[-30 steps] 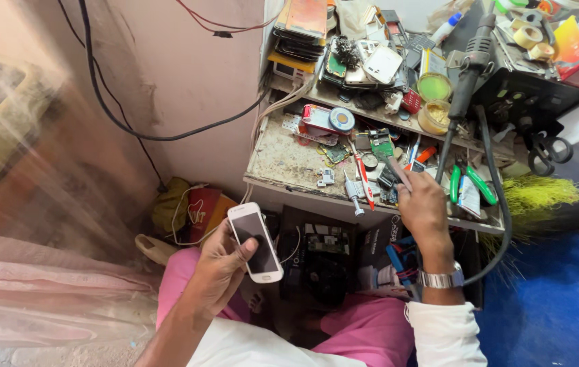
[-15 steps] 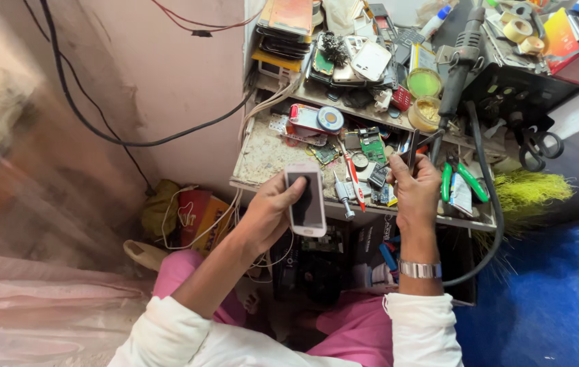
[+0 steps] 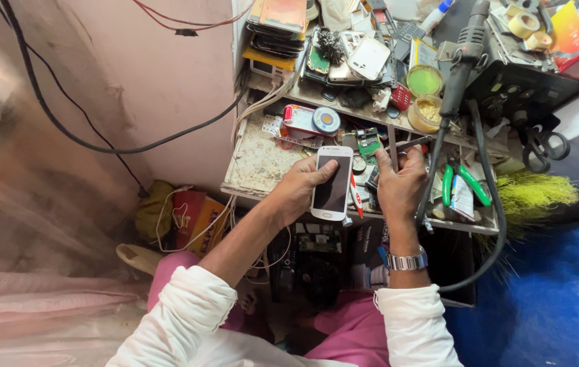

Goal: The person is repairing a small electronic device, likely a mobile phone. They use a screwdriver to adjust components on the circuit board, then pick up a phone casing and a metal tool to pry open the device.

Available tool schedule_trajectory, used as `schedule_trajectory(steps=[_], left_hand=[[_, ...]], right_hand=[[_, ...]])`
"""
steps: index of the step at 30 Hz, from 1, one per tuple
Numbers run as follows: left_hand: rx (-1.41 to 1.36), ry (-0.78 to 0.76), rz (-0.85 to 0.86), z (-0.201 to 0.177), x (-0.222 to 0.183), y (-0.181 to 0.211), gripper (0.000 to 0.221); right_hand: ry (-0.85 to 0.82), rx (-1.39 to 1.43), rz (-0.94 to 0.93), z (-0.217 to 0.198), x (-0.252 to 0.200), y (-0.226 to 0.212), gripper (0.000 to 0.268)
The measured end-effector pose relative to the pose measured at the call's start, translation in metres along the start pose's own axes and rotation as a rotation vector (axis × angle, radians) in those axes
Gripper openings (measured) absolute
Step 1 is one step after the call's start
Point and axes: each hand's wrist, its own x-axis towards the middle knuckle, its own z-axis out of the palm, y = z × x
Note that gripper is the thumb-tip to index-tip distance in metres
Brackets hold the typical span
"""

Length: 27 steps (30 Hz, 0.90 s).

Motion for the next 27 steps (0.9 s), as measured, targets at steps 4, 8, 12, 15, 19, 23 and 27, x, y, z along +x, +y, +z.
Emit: schedule_trajectory(steps=[4, 8, 12, 15, 19, 23, 27], left_hand=[[0.035, -0.004, 0.001, -0.003, 0.010, -0.005, 0.026], [0.084, -0.004, 0.005, -0.003, 0.014, -0.005, 0.027], [0.089, 0.029, -0.038, 0.001, 0.013, -0.004, 0.027], [0.092, 0.036, -0.038, 0.002, 0.011, -0.003, 0.029], [0.073, 0.034, -0.016, 0.003, 0.010, -0.003, 0.030], [0.080, 0.034, -0.021, 0.003, 0.011, -0.004, 0.030], [0.081, 0.026, -0.045, 0.005, 0.010, -0.003, 0.030]], right_hand=[[-0.002, -0.005, 0.007, 0.006, 0.001, 0.009, 0.021], [0.028, -0.020, -0.142, 0.010, 0.000, 0.015, 0.020], [0.028, -0.045, -0.151, 0.008, 0.000, 0.014, 0.020], [0.008, -0.062, 0.052, 0.002, 0.001, 0.010, 0.021], [0.010, 0.275, 0.183, -0.001, -0.001, 0.007, 0.022], [0.012, 0.367, 0.196, 0.001, -0.002, 0.014, 0.021], [-0.026, 0.580, 0.220, 0.002, 0.002, 0.022, 0.019]])
